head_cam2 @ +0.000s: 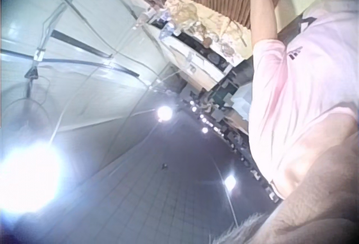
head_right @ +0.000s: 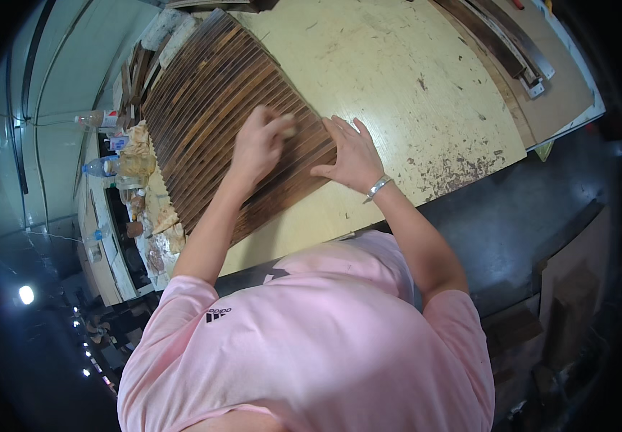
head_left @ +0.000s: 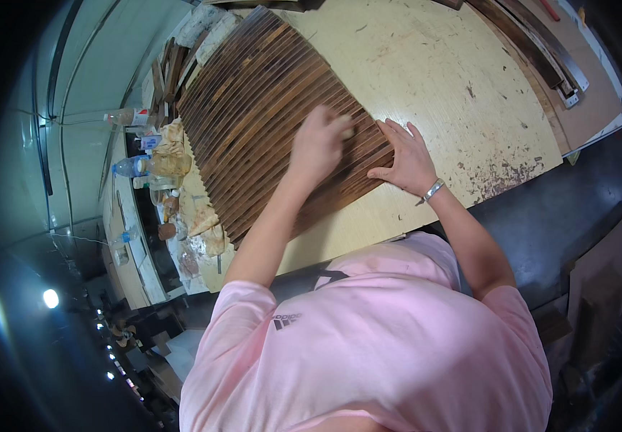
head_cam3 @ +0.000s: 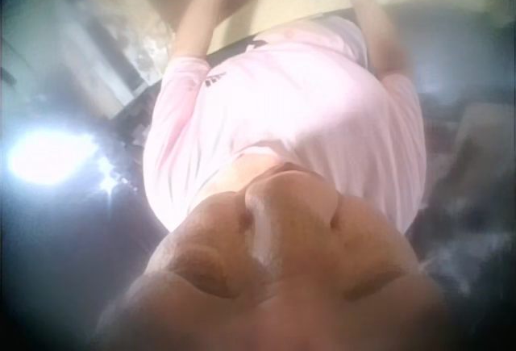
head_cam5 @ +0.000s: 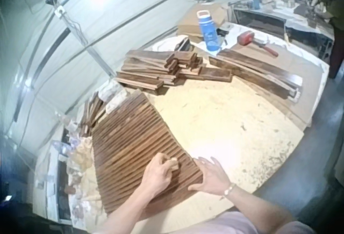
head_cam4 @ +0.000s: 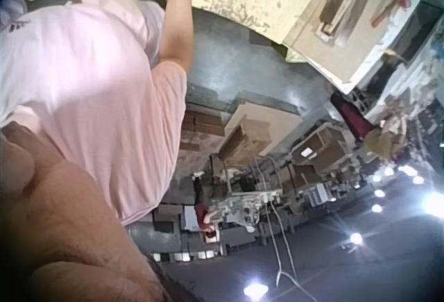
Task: The person wipes down a slatted wooden panel with a cloth and a wooden block, handling a separate wooden slat and applying a substance to its surface.
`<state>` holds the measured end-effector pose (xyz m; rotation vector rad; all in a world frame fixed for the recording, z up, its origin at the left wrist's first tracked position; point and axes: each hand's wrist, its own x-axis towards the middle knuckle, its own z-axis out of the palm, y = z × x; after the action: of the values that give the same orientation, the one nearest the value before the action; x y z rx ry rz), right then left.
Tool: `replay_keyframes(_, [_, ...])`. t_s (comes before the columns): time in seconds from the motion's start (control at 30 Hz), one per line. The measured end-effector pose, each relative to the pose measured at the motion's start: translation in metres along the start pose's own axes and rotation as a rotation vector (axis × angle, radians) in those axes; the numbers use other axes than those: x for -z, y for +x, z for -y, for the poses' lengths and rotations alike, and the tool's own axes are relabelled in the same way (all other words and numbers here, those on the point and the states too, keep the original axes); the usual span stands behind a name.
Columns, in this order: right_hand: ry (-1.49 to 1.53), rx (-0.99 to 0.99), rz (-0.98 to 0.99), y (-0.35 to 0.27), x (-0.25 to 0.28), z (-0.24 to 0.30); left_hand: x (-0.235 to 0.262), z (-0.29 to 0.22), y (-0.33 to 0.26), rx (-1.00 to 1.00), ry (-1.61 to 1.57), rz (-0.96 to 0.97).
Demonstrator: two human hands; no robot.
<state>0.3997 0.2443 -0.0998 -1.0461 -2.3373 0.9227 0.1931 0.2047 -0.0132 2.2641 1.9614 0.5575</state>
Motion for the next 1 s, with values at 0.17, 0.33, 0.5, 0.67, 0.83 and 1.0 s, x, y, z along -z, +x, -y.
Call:
replay_keyframes(0.17, [-0.009,-0.018,-0.003,0.000,0.001,0.000,0.020,0.005,-0.018,0.104,-0.017,-0.090])
replay_keyframes(0.33, [0.001,0.009,-0.010,-0.001,-0.003,0.005,-0.002,-0.025,0.016,-0.023,-0.154,-0.061])
replay_keyframes(0.5, [-0.006,-0.004,-0.021,-0.001,-0.002,-0.002,0.029,0.014,-0.038,0.152,0.087,0.050])
replay_keyframes(0.67, [-0.016,0.019,-0.030,-0.001,-0.004,0.000,0.007,-0.023,0.008,-0.004,-0.059,-0.128])
replay_keyframes(0.83, [0.031,-0.002,0.000,0.000,0.002,0.001,0.005,-0.015,-0.005,0.030,0.022,0.037])
replay_keyframes(1.0, [-0.003,-0.010,-0.017,0.000,-0.002,0.001,0.022,-0.016,-0.011,0.080,0.028,-0.064])
